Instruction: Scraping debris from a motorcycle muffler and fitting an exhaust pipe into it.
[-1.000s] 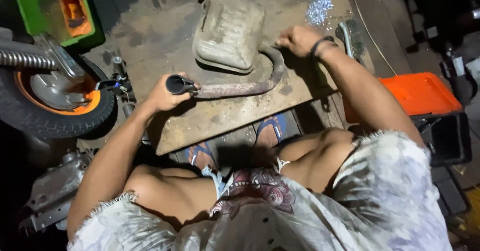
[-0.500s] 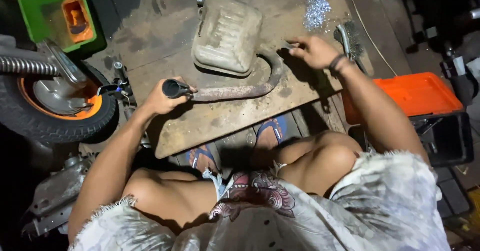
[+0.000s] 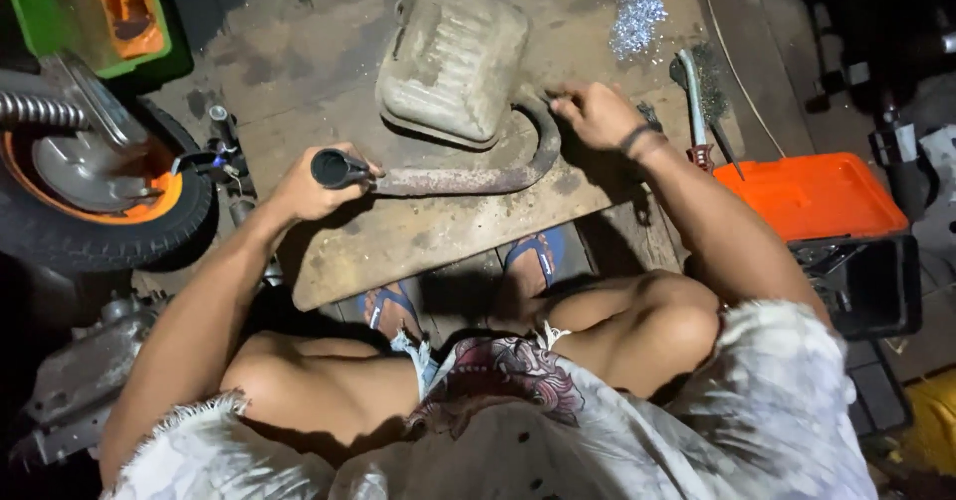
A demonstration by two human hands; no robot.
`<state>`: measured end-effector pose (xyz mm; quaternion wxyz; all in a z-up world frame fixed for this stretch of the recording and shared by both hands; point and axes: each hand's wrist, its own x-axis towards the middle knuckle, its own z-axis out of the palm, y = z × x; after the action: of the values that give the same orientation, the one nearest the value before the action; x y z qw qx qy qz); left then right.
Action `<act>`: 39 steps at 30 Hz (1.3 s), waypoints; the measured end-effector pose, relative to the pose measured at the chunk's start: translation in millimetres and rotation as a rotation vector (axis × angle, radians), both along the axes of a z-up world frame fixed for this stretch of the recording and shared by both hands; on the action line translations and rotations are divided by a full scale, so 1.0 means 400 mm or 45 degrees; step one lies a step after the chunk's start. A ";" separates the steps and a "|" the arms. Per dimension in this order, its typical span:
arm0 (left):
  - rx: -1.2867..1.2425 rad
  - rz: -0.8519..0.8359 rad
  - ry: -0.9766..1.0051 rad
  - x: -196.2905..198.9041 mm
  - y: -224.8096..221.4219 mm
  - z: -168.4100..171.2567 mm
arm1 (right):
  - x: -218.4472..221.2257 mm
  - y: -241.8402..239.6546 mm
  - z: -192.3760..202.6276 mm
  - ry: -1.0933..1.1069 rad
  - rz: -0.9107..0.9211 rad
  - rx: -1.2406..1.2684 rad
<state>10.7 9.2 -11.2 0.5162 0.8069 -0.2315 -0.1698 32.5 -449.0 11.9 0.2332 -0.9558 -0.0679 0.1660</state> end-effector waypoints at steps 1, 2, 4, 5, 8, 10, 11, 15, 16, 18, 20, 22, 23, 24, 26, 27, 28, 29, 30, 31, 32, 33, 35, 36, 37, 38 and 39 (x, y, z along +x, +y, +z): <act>-0.058 0.026 -0.004 -0.003 -0.001 0.005 | 0.023 0.008 -0.010 -0.026 0.038 0.001; -0.116 0.051 -0.009 -0.006 -0.004 0.010 | 0.045 0.015 -0.018 -0.053 0.077 0.002; -0.067 0.031 0.008 0.008 -0.004 0.020 | 0.015 -0.002 0.032 -0.004 0.069 -0.014; -0.007 0.023 0.040 0.007 0.000 0.023 | -0.005 -0.006 0.053 0.060 0.074 -0.019; 0.001 0.006 0.044 0.009 -0.005 0.033 | -0.071 -0.009 0.102 0.020 0.134 -0.187; 0.016 -0.009 0.039 0.004 -0.012 0.045 | -0.053 0.002 0.054 -0.037 0.150 -0.250; 0.031 -0.015 0.025 0.007 -0.013 0.054 | -0.035 0.010 0.032 -0.104 0.176 -0.314; 0.078 0.007 -0.006 0.006 -0.019 0.062 | -0.007 0.065 0.026 -0.216 0.312 -0.494; 0.121 0.016 -0.003 0.007 -0.019 0.062 | 0.004 0.086 0.040 -0.174 0.252 -0.529; 0.154 0.016 0.009 0.006 -0.028 0.057 | 0.001 0.092 0.034 -0.120 0.185 -0.572; 0.210 0.035 -0.042 0.013 -0.028 0.060 | 0.000 0.082 0.001 -0.185 0.264 -0.663; 0.221 0.020 -0.044 0.025 -0.022 0.033 | -0.044 0.053 0.009 -0.173 0.272 -0.675; 0.236 0.033 -0.045 0.031 -0.012 0.021 | -0.050 0.047 0.014 -0.171 0.306 -0.681; 0.235 0.044 -0.050 0.035 -0.011 0.026 | -0.038 0.063 0.028 -0.179 0.315 -0.683; 0.289 0.016 -0.101 0.031 -0.019 0.032 | -0.043 0.087 0.051 -0.206 0.276 -0.685; 0.295 0.022 -0.106 0.036 -0.021 0.038 | -0.034 0.096 0.046 -0.214 0.279 -0.680; 0.300 0.026 -0.095 0.041 -0.024 0.043 | -0.025 0.106 0.041 -0.223 0.279 -0.627; 0.299 0.021 -0.077 0.040 -0.035 0.042 | -0.027 0.107 0.035 -0.220 0.275 -0.580; 0.297 0.020 -0.073 0.035 -0.032 0.039 | -0.030 0.096 0.015 -0.216 0.275 -0.581; 0.293 0.019 -0.075 0.034 -0.028 0.039 | -0.031 0.086 -0.004 -0.236 0.285 -0.612; 0.288 0.019 -0.077 0.035 -0.026 0.040 | -0.030 0.074 -0.021 -0.256 0.295 -0.643; 0.296 0.007 -0.095 0.038 -0.022 0.046 | -0.045 0.088 0.018 -0.269 0.277 -0.638; 0.323 0.031 -0.043 0.027 -0.026 0.049 | -0.096 0.102 0.091 -0.217 0.266 -0.697; 0.325 0.015 -0.046 0.043 -0.039 0.056 | -0.079 0.101 0.069 -0.214 0.250 -0.695; 0.335 0.009 -0.063 0.049 -0.043 0.063 | -0.059 0.108 0.046 -0.260 0.256 -0.651; 0.344 0.003 -0.080 0.055 -0.044 0.070 | -0.040 0.117 0.022 -0.305 0.263 -0.607; 0.343 0.008 -0.083 0.052 -0.045 0.083 | -0.036 0.121 0.022 -0.309 0.266 -0.608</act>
<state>31.4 -8.6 22.1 0.3961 0.8747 -0.2206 -0.1714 18.2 -400.7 20.5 -0.0268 -0.9843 -0.1526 0.0848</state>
